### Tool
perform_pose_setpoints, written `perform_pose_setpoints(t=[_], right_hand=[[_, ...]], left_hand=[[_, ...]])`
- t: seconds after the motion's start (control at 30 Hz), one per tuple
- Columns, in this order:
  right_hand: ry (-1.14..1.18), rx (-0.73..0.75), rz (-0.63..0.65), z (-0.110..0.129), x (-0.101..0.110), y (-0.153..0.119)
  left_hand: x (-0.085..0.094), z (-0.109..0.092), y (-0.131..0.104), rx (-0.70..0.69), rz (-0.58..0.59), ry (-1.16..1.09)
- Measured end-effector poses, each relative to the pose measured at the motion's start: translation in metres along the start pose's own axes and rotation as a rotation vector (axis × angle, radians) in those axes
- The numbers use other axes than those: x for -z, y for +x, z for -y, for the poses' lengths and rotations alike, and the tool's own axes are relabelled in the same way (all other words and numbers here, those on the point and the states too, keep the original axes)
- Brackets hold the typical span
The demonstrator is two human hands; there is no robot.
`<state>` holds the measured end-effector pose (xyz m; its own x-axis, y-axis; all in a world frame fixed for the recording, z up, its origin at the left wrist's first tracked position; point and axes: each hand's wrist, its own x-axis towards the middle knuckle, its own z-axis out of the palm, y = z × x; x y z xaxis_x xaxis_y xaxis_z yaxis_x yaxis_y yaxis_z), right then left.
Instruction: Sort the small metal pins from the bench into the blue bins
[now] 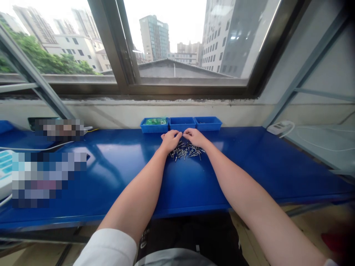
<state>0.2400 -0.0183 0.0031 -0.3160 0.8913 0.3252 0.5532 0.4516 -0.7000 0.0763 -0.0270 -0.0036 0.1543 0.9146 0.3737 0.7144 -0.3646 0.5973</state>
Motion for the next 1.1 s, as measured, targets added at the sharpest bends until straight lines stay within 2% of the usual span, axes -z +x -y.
perform_pose_setpoints(t=[0.2, 0.37, 0.43, 0.6, 0.73, 0.87, 1.0, 1.1], right_hand=[[0.02, 0.014, -0.064, 0.0, -0.001, 0.0], [0.328, -0.003, -0.164, -0.005, -0.002, 0.003], [0.43, -0.032, -0.168, -0.007, -0.001, 0.003], [0.481, -0.07, -0.178, -0.009, 0.004, 0.003], [0.388, -0.068, -0.381, -0.015, 0.012, 0.002], [0.091, -0.152, -0.596, -0.022, 0.025, 0.0], [-0.122, -0.22, -0.646, -0.029, 0.035, -0.002], [-0.207, -0.255, -0.627, -0.035, 0.037, -0.001]], left_hand=[[0.0, -0.001, -0.001, -0.012, 0.025, -0.004], [0.001, -0.003, 0.0, 0.046, 0.013, -0.003], [0.001, -0.003, 0.0, 0.051, 0.011, -0.008], [0.0, -0.002, 0.0, 0.027, 0.022, -0.021], [-0.001, 0.0, 0.002, 0.086, -0.003, 0.017], [-0.002, 0.002, 0.004, 0.126, 0.0, 0.035], [-0.002, 0.002, 0.004, 0.131, 0.012, 0.036], [-0.002, 0.001, 0.003, 0.13, 0.014, 0.035]])
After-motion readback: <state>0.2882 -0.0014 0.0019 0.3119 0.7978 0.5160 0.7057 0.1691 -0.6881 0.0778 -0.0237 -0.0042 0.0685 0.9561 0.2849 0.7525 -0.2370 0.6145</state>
